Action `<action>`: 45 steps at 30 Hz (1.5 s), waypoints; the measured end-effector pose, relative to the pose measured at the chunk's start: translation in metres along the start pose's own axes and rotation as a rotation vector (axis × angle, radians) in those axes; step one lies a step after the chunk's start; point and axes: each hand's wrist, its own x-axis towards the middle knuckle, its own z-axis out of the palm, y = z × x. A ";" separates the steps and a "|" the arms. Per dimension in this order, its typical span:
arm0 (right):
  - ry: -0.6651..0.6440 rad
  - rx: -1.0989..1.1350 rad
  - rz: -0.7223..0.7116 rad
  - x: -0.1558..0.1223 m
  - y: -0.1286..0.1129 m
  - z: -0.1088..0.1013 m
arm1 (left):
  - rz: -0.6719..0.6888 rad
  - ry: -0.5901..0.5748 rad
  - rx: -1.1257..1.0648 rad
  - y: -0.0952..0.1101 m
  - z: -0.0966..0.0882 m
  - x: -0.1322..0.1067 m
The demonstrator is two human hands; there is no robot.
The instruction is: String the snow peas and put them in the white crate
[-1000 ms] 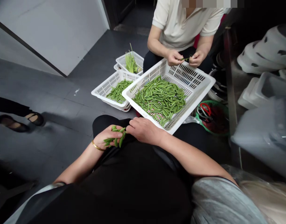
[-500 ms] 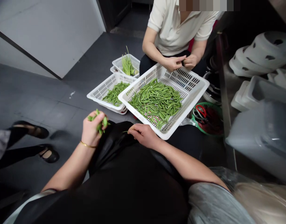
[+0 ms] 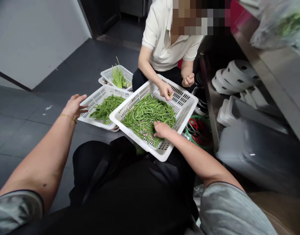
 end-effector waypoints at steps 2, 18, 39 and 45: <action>-0.049 -0.051 -0.004 0.024 0.004 0.015 | -0.026 0.004 -0.015 -0.007 -0.001 -0.009; -0.202 -0.122 0.177 0.073 -0.028 0.045 | -0.270 -0.107 -0.190 -0.054 -0.035 -0.169; -0.018 1.043 0.232 0.036 0.026 0.016 | -0.245 -0.341 -0.147 -0.014 0.025 -0.230; 0.124 1.315 0.201 0.032 0.030 0.006 | -0.276 -0.429 -0.146 -0.011 0.044 -0.228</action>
